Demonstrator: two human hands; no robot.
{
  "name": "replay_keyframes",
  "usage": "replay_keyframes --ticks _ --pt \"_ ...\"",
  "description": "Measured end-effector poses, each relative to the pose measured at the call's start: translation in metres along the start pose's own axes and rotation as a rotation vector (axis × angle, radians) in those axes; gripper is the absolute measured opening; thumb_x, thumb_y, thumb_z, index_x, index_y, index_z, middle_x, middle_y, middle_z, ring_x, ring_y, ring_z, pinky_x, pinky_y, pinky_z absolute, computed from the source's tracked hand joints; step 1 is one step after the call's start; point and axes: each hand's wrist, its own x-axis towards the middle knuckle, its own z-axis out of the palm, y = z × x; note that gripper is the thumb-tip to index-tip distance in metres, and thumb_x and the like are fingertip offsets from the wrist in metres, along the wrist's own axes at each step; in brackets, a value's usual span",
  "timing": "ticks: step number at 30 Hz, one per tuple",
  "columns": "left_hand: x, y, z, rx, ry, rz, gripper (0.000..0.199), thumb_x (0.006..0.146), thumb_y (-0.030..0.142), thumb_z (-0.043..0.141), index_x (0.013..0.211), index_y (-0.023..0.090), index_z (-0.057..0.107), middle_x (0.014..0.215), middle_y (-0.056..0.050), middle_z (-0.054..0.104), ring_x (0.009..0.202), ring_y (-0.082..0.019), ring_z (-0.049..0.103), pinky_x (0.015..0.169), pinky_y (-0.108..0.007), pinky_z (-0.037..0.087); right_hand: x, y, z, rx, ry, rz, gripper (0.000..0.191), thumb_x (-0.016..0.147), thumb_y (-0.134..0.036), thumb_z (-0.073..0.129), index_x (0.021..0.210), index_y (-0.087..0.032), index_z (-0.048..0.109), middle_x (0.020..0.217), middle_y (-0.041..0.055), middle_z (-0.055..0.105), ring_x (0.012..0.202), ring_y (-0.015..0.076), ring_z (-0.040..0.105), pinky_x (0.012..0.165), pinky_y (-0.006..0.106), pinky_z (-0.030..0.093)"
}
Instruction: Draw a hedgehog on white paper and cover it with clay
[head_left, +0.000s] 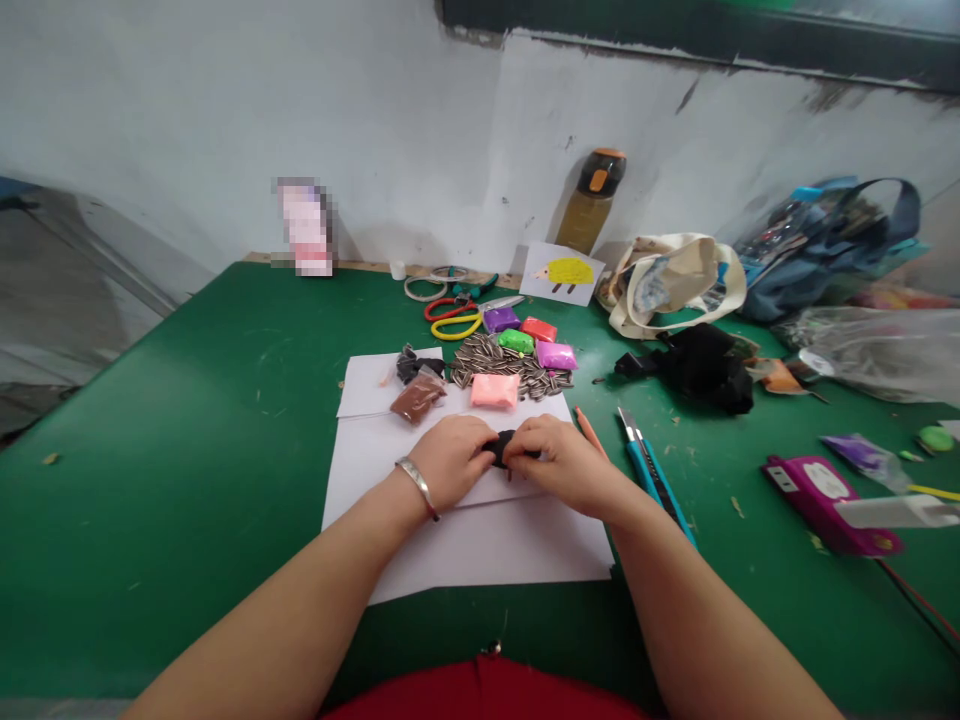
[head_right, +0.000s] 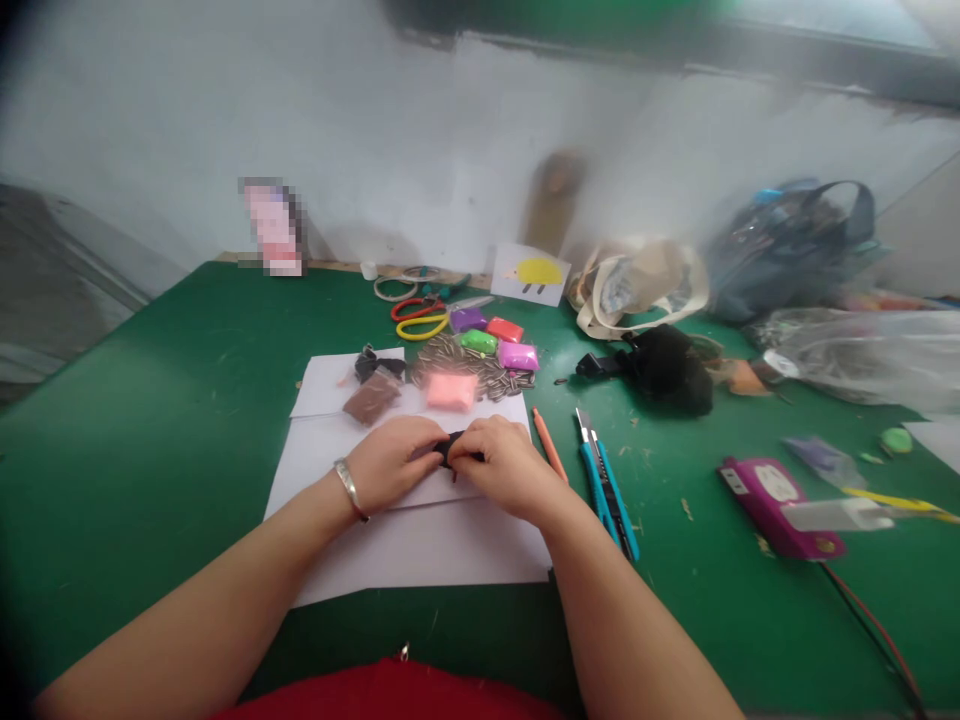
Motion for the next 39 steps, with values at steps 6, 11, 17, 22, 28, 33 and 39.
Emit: replay_keyframes --ticks 6,11,17,22,28,33,39 --pt "0.0 -0.002 0.002 -0.023 -0.024 0.01 0.017 0.082 0.015 0.059 0.096 0.017 0.068 0.103 -0.007 0.067 0.099 -0.021 0.058 0.092 -0.034 0.043 0.004 0.005 0.011 -0.049 -0.035 -0.004 0.017 0.081 -0.016 0.058 0.074 -0.025 0.07 0.079 -0.0021 0.066 0.082 0.016 0.053 0.078 0.03 0.035" --pt "0.0 -0.001 0.001 -0.041 -0.024 -0.004 0.018 0.08 0.015 0.06 0.096 0.016 0.069 0.102 -0.007 0.067 0.099 -0.022 0.058 0.092 -0.034 0.043 0.006 0.006 0.013 -0.089 -0.054 0.002 0.016 0.082 -0.018 0.059 0.073 -0.025 0.07 0.079 -0.0006 0.065 0.081 0.0168 0.052 0.078 0.031 0.033" --pt "0.0 -0.002 0.001 -0.049 -0.031 0.004 0.015 0.081 0.015 0.06 0.093 0.016 0.07 0.099 -0.006 0.067 0.096 -0.021 0.058 0.09 -0.034 0.045 0.005 0.005 0.016 -0.134 -0.03 0.031 0.007 0.078 -0.018 0.064 0.074 -0.022 0.067 0.078 -0.0004 0.064 0.082 0.0171 0.05 0.077 0.031 0.031" --pt "0.0 -0.002 0.001 -0.044 -0.032 0.0 0.017 0.081 0.017 0.059 0.095 0.017 0.069 0.101 -0.006 0.066 0.097 -0.021 0.058 0.091 -0.035 0.044 0.005 0.006 0.014 -0.159 -0.053 -0.01 0.013 0.082 -0.018 0.06 0.075 -0.023 0.069 0.077 0.0001 0.063 0.08 0.0168 0.049 0.076 0.031 0.031" --pt "0.0 -0.001 0.001 -0.043 -0.014 -0.004 0.017 0.081 0.017 0.059 0.095 0.016 0.068 0.102 -0.007 0.066 0.098 -0.022 0.058 0.09 -0.035 0.045 -0.002 -0.001 0.009 -0.234 -0.041 -0.094 0.019 0.085 -0.015 0.056 0.079 -0.024 0.072 0.082 0.0013 0.066 0.082 0.0186 0.049 0.08 0.034 0.032" --pt "-0.001 -0.001 0.001 -0.045 -0.008 -0.005 0.018 0.08 0.016 0.06 0.096 0.015 0.067 0.103 -0.008 0.066 0.099 -0.023 0.058 0.092 -0.036 0.044 -0.006 -0.008 0.007 -0.28 -0.05 -0.118 0.021 0.086 -0.013 0.054 0.083 -0.024 0.072 0.086 0.0015 0.069 0.082 0.0185 0.05 0.08 0.034 0.034" --pt "-0.001 -0.003 0.001 -0.041 -0.016 0.016 0.019 0.08 0.016 0.06 0.098 0.014 0.067 0.103 -0.009 0.066 0.098 -0.023 0.058 0.091 -0.037 0.044 -0.013 -0.002 -0.005 -0.283 -0.054 -0.067 0.028 0.085 -0.009 0.047 0.088 -0.024 0.071 0.085 0.0022 0.069 0.083 0.0185 0.057 0.085 0.036 0.035"
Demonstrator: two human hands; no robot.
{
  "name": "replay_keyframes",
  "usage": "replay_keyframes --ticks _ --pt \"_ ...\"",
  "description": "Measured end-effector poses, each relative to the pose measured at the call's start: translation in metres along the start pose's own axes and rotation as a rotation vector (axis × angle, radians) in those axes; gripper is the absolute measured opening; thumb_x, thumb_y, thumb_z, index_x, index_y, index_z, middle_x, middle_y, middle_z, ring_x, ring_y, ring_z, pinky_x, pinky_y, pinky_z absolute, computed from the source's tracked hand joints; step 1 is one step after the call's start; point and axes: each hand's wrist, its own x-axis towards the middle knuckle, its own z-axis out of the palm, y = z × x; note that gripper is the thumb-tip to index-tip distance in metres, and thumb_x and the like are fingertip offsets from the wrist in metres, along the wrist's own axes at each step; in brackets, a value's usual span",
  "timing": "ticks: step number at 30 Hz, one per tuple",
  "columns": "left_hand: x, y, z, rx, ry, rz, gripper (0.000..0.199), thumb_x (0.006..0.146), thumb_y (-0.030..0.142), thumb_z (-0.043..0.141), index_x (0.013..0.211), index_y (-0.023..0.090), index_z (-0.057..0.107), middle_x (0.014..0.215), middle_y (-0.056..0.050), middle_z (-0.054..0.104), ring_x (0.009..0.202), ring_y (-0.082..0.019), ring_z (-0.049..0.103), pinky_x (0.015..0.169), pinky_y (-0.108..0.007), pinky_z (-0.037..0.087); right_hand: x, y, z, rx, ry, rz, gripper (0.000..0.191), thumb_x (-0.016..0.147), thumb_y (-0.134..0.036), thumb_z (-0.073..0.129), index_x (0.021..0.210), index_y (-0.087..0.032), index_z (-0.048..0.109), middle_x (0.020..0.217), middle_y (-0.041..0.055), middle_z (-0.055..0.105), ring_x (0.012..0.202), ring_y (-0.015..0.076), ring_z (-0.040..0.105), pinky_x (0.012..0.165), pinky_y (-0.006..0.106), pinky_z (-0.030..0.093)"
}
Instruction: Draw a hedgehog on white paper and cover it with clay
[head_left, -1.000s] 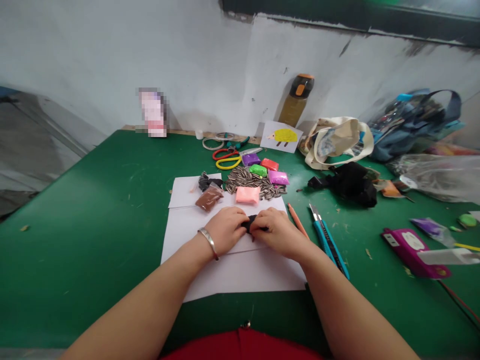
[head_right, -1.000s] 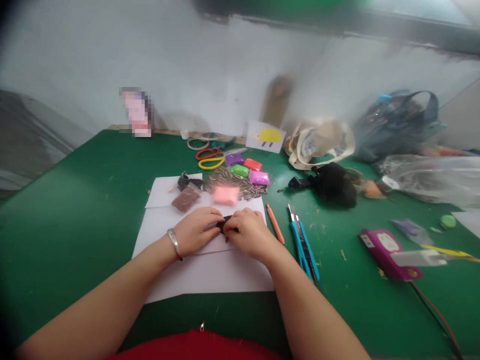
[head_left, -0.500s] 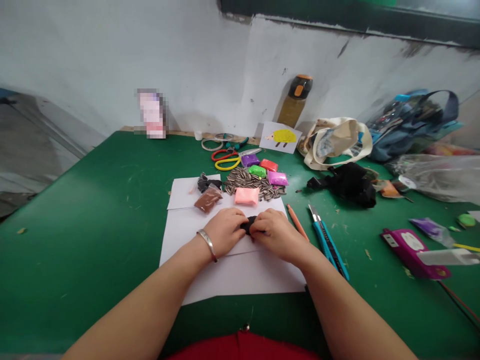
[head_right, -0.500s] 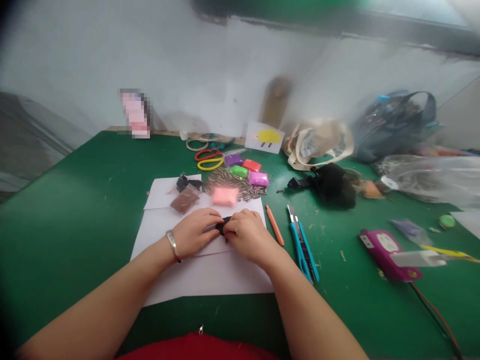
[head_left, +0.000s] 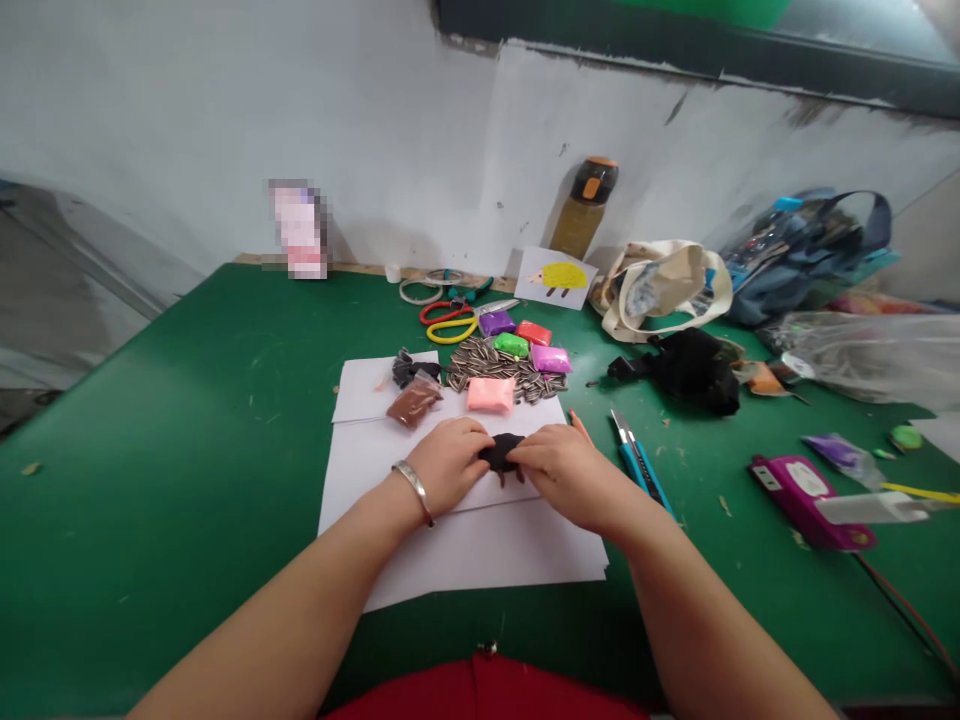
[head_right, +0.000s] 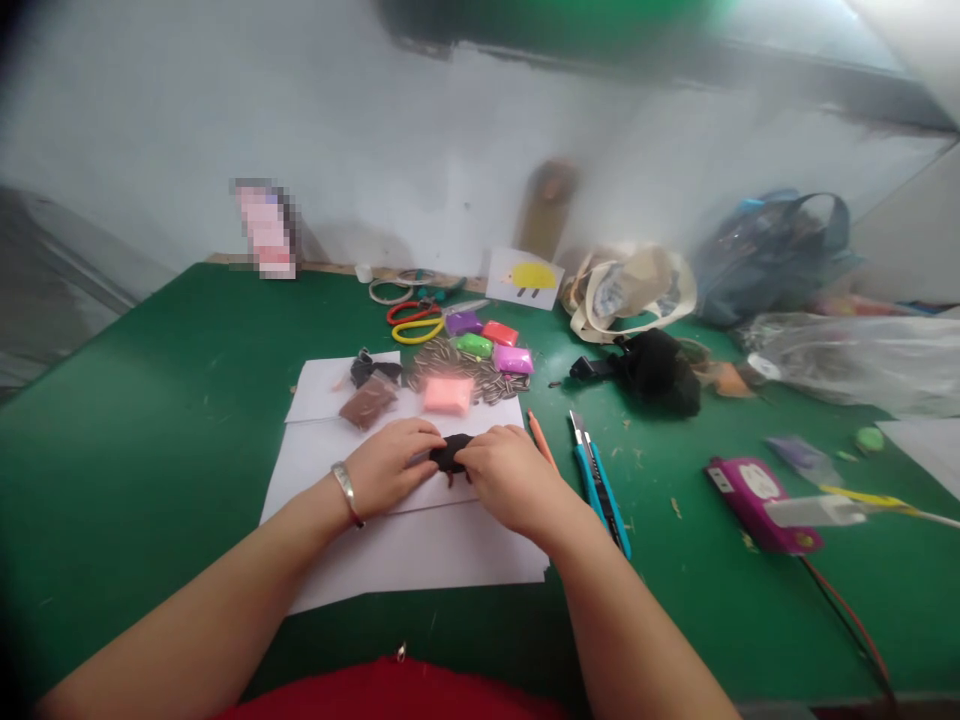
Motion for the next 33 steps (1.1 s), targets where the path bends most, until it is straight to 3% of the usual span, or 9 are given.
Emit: replay_keyframes --ticks 4,7,11,19,25,33 --pt "0.0 -0.001 0.002 0.002 0.011 0.012 0.022 0.08 0.015 0.06 0.101 0.014 0.066 0.103 -0.009 0.065 0.098 -0.022 0.058 0.092 -0.037 0.044 -0.011 0.002 0.001 -0.004 0.116 0.015 0.034 0.087 -0.008 0.043 0.101 -0.024 0.069 0.096 0.0049 0.068 0.089 0.0199 0.057 0.095 0.044 0.032" --pt "0.001 -0.001 0.002 -0.004 0.002 -0.001 0.022 0.08 0.015 0.06 0.101 0.015 0.066 0.104 -0.008 0.065 0.098 -0.022 0.058 0.091 -0.037 0.043 -0.016 -0.002 0.008 -0.028 0.16 -0.025 0.039 0.084 -0.003 0.043 0.106 -0.025 0.067 0.102 0.0061 0.066 0.096 0.0216 0.053 0.093 0.043 0.035" --pt "0.001 -0.001 0.002 -0.014 0.009 -0.01 0.02 0.079 0.016 0.06 0.098 0.015 0.067 0.101 -0.008 0.065 0.096 -0.022 0.058 0.09 -0.036 0.044 -0.016 -0.006 0.015 -0.043 0.129 -0.083 0.044 0.08 0.0 0.046 0.11 -0.024 0.065 0.107 0.0072 0.062 0.101 0.0227 0.048 0.089 0.039 0.04" --pt "0.001 -0.001 0.002 -0.011 0.012 -0.002 0.019 0.08 0.017 0.06 0.098 0.015 0.066 0.104 -0.008 0.065 0.099 -0.023 0.057 0.092 -0.036 0.043 -0.012 -0.008 0.016 -0.161 0.071 -0.111 0.031 0.088 -0.011 0.047 0.109 -0.023 0.067 0.099 0.008 0.062 0.096 0.0249 0.045 0.091 0.044 0.035" --pt "0.002 0.0 0.002 0.0 0.003 -0.013 0.019 0.08 0.016 0.06 0.098 0.015 0.066 0.103 -0.008 0.065 0.099 -0.023 0.057 0.092 -0.036 0.043 -0.013 -0.003 0.012 -0.028 0.106 -0.081 0.036 0.083 -0.004 0.047 0.106 -0.024 0.067 0.098 0.0044 0.065 0.091 0.021 0.048 0.086 0.037 0.037" --pt "0.001 -0.001 0.001 0.007 -0.01 0.003 0.021 0.081 0.012 0.056 0.099 0.016 0.065 0.106 -0.008 0.064 0.1 -0.022 0.057 0.093 -0.037 0.043 -0.01 -0.007 0.019 -0.076 0.087 -0.12 0.034 0.086 -0.008 0.048 0.107 -0.026 0.068 0.101 0.0061 0.063 0.093 0.0227 0.045 0.09 0.041 0.034"
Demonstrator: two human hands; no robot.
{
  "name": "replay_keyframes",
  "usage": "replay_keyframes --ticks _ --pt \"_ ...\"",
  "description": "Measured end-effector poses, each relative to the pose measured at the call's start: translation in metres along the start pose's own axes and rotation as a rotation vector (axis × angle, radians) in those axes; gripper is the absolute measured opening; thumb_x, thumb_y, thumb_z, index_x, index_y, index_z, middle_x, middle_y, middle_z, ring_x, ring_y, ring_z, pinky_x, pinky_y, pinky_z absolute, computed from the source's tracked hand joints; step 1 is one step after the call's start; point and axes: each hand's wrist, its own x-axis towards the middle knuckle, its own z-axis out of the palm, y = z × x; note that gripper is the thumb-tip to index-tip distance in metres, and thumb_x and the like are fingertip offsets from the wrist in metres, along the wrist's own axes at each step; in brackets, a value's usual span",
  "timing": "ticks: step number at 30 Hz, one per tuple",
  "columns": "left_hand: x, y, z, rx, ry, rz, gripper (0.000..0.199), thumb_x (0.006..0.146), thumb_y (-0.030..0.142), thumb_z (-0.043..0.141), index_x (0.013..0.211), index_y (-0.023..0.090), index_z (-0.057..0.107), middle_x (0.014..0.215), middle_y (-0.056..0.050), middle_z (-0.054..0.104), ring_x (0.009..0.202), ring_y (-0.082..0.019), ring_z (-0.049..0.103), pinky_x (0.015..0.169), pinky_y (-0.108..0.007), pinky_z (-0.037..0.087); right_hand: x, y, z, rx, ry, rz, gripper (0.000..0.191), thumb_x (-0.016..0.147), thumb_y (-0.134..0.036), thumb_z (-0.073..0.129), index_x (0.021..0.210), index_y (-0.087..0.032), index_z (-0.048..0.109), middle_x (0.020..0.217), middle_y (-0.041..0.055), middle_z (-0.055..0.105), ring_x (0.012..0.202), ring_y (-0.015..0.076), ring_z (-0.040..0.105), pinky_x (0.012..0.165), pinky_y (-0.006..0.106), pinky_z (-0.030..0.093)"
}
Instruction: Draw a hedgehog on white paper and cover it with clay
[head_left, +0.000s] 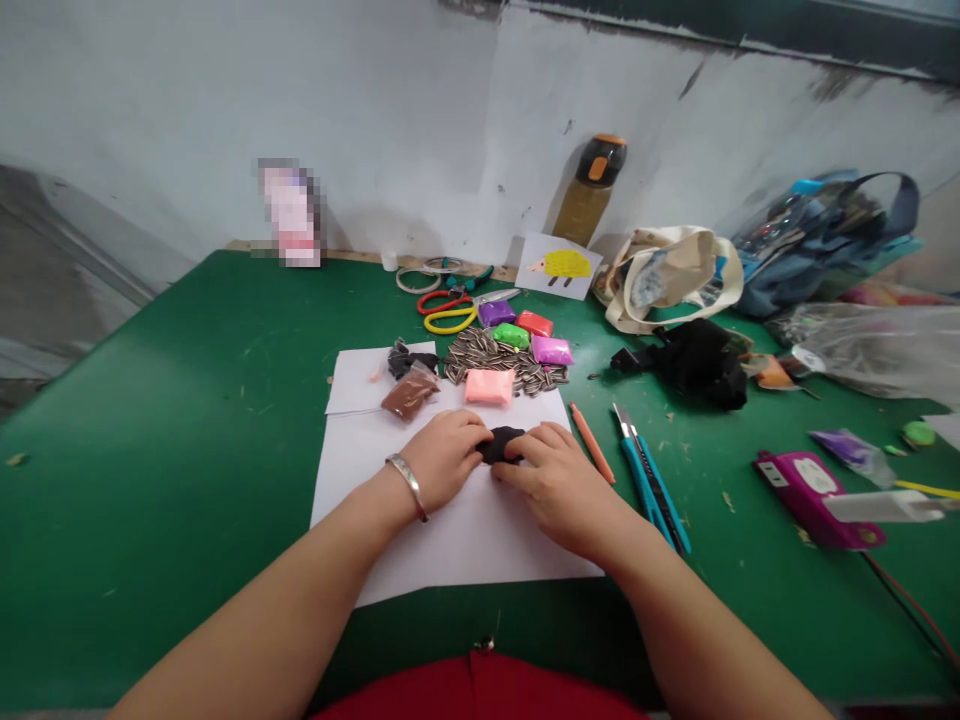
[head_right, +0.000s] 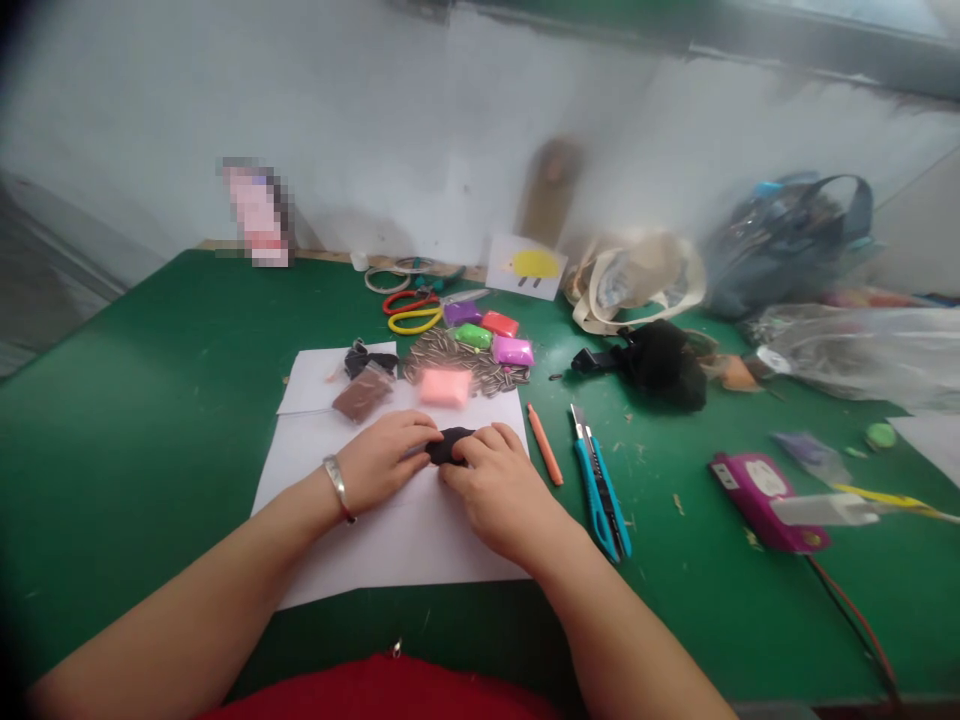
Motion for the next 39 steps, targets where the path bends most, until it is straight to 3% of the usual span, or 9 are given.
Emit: replay_keyframes --ticks 5,9,17,33,39 --pt "0.001 -0.003 -0.001 -0.025 -0.008 0.031 0.022 0.081 0.008 0.051 0.096 0.015 0.066 0.102 -0.008 0.064 0.095 -0.02 0.058 0.09 -0.035 0.045 -0.001 0.003 -0.005 0.119 0.052 0.021 0.038 0.083 -0.003 0.047 0.106 -0.024 0.067 0.103 0.0047 0.063 0.094 0.0207 0.048 0.086 0.036 0.037" --pt "0.001 -0.006 -0.003 -0.053 -0.018 0.052 0.026 0.083 0.006 0.047 0.097 0.015 0.067 0.103 -0.009 0.064 0.095 -0.019 0.058 0.09 -0.033 0.045 -0.001 0.003 -0.007 0.159 0.072 0.059 0.022 0.086 -0.012 0.051 0.094 -0.022 0.068 0.093 0.0046 0.064 0.089 0.0202 0.049 0.082 0.035 0.038" --pt "0.002 -0.009 -0.009 -0.088 -0.036 0.037 0.025 0.087 0.01 0.043 0.096 0.016 0.065 0.094 -0.006 0.066 0.09 -0.018 0.059 0.084 -0.03 0.047 0.006 0.001 0.005 0.113 0.026 0.134 0.003 0.084 -0.019 0.06 0.083 -0.018 0.063 0.09 0.0046 0.061 0.087 0.02 0.05 0.08 0.034 0.035" --pt "0.003 -0.007 -0.008 -0.072 -0.049 0.042 0.021 0.084 0.008 0.047 0.09 0.015 0.066 0.093 -0.006 0.065 0.089 -0.019 0.058 0.083 -0.031 0.046 0.009 0.005 0.011 0.07 0.005 0.155 0.008 0.086 -0.02 0.059 0.081 -0.019 0.065 0.087 0.0032 0.063 0.088 0.0194 0.049 0.08 0.034 0.033" --pt "0.003 -0.009 -0.008 -0.092 -0.051 0.042 0.025 0.085 0.008 0.045 0.097 0.016 0.066 0.096 -0.006 0.065 0.091 -0.018 0.058 0.085 -0.031 0.046 0.002 0.012 0.001 0.152 0.106 0.109 0.008 0.086 -0.019 0.06 0.088 -0.021 0.067 0.09 0.0026 0.063 0.086 0.0172 0.051 0.081 0.033 0.035"
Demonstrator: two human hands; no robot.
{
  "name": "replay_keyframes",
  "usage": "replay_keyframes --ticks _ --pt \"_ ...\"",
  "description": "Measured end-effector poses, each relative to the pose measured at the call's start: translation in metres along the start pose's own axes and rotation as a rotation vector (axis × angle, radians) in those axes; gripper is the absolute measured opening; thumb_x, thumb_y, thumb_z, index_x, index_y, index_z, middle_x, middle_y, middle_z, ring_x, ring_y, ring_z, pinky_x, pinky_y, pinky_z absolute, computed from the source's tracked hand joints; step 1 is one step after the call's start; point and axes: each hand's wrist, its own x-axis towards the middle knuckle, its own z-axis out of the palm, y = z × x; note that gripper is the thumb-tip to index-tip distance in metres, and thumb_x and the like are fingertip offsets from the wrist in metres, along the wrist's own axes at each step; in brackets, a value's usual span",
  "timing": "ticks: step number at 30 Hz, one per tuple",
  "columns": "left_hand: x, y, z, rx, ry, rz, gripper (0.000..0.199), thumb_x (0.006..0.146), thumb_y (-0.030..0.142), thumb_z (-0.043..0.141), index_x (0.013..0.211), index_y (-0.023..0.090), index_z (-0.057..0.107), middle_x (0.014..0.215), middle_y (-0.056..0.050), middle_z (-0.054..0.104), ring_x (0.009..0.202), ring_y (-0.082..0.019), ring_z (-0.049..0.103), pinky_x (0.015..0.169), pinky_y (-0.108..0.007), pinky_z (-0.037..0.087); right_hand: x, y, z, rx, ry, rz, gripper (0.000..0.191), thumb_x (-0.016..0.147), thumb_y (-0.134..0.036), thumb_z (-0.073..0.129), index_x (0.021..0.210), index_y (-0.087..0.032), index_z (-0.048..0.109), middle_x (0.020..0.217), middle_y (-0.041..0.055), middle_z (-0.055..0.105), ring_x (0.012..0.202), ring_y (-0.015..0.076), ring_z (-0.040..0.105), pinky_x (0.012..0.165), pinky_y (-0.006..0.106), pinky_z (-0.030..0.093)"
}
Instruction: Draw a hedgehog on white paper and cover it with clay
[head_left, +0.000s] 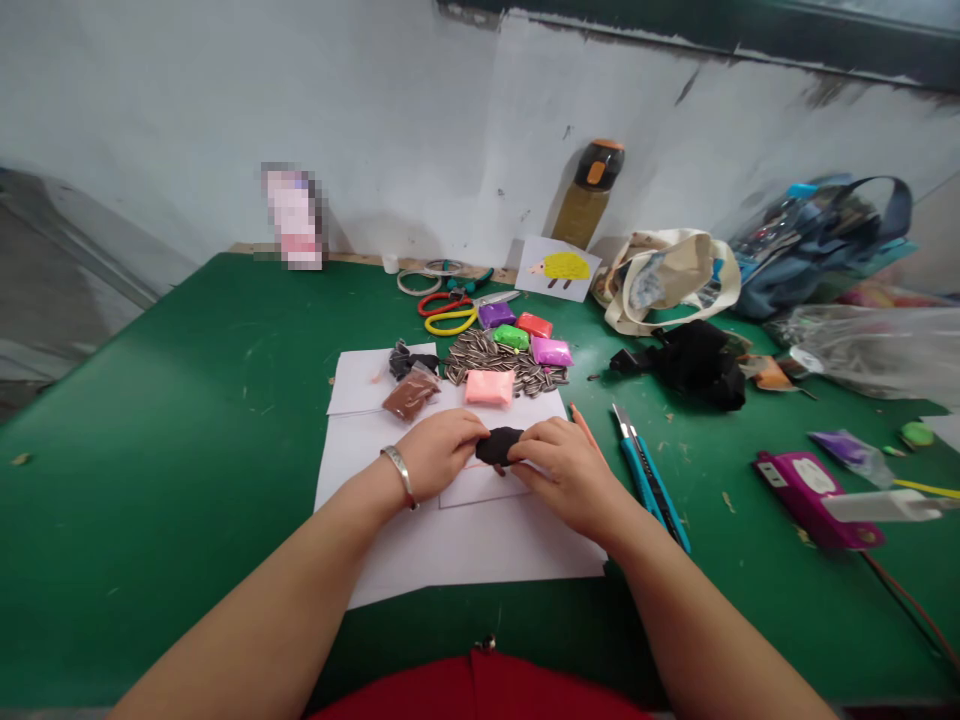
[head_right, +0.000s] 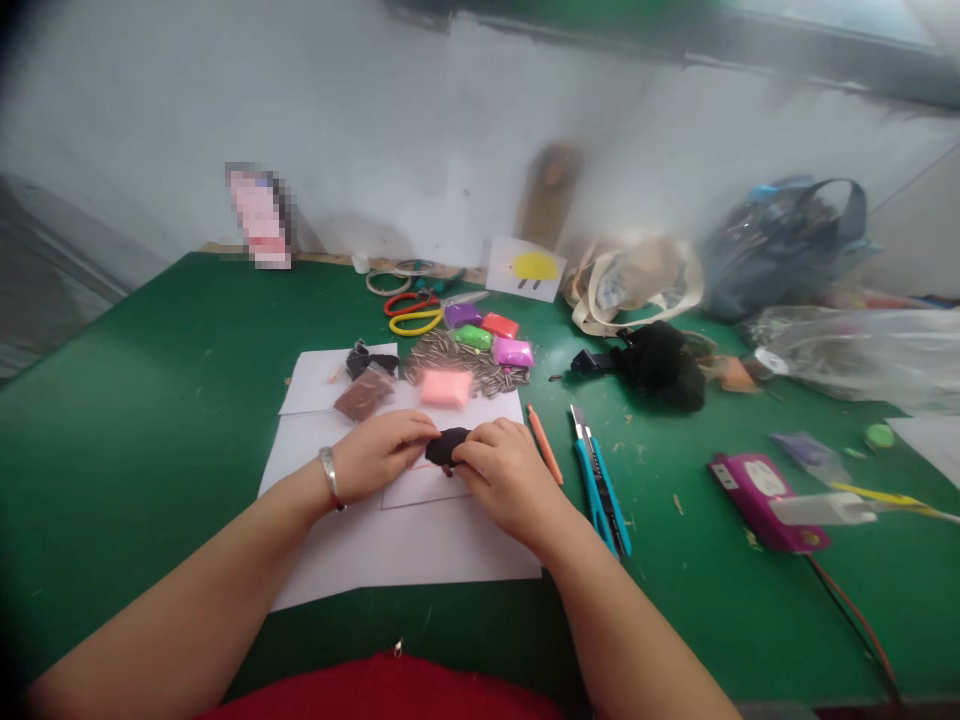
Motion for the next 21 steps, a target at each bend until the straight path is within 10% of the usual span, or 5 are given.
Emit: replay_keyframes --ticks 21 --pt "0.0 0.001 0.001 0.012 0.01 -0.008 0.022 0.082 0.007 0.051 0.097 0.012 0.066 0.097 -0.009 0.065 0.093 -0.02 0.058 0.087 -0.032 0.046 0.005 -0.004 0.02 -0.092 -0.027 0.007 0.014 0.088 -0.019 0.055 0.08 -0.019 0.065 0.085 0.0048 0.062 0.084 0.0194 0.049 0.077 0.033 0.035"
